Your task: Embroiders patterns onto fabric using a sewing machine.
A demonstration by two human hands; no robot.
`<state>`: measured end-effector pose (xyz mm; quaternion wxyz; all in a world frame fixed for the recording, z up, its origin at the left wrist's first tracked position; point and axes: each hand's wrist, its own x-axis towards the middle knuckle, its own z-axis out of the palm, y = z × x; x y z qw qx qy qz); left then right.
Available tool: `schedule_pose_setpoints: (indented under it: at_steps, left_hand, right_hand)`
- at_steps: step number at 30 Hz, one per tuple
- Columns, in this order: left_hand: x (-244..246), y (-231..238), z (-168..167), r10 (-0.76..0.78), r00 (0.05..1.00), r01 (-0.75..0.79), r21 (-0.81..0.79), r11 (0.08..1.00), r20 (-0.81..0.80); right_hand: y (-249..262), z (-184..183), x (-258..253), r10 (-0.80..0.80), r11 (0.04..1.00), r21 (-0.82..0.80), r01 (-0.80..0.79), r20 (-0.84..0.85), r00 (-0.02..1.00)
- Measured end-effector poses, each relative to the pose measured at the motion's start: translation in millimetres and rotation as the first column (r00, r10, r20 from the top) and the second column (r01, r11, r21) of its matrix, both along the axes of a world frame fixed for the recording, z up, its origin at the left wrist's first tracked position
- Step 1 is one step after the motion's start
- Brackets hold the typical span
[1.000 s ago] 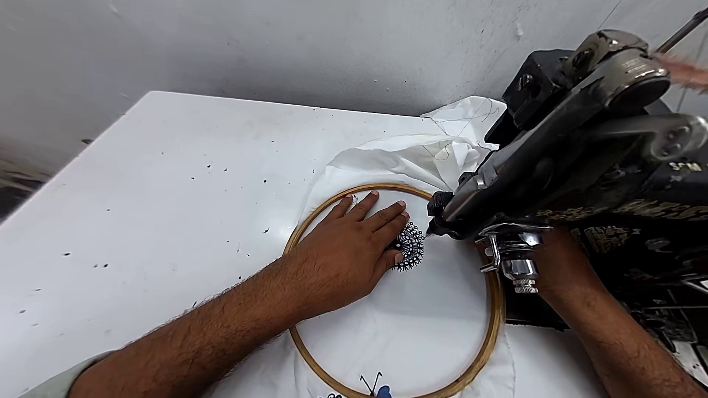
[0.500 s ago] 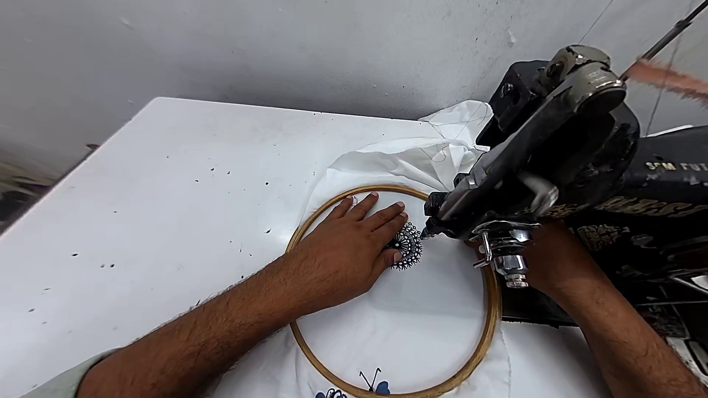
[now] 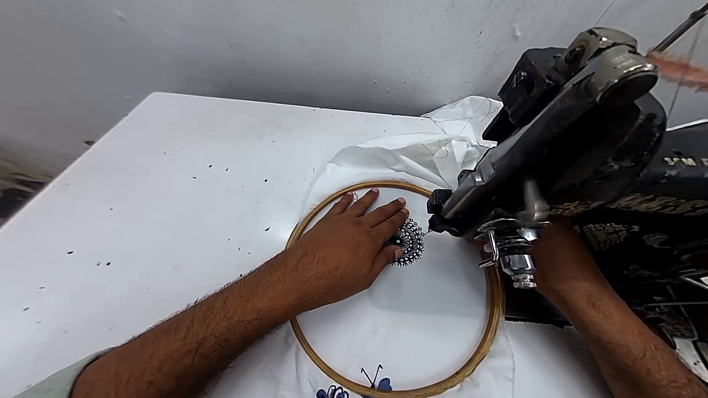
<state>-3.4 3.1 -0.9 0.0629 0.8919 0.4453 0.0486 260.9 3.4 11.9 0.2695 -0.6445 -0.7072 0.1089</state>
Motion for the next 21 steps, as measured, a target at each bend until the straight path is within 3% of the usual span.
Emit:
schedule_pose_setpoints:
  at_steps: [17,21]
  left_hand:
    - [-0.3,-0.7,1.2,0.011,1.000,-0.011,-0.008,1.000,-0.019]
    - [-1.8,0.9,0.8,0.017,1.000,-0.017,-0.009,1.000,-0.002]
  right_hand:
    - [-1.5,-1.2,-1.7,-0.017,1.000,-0.021,0.018,0.057,0.998]
    - [0.0,-7.8,1.0,0.017,0.999,0.039,-0.019,0.052,0.998]
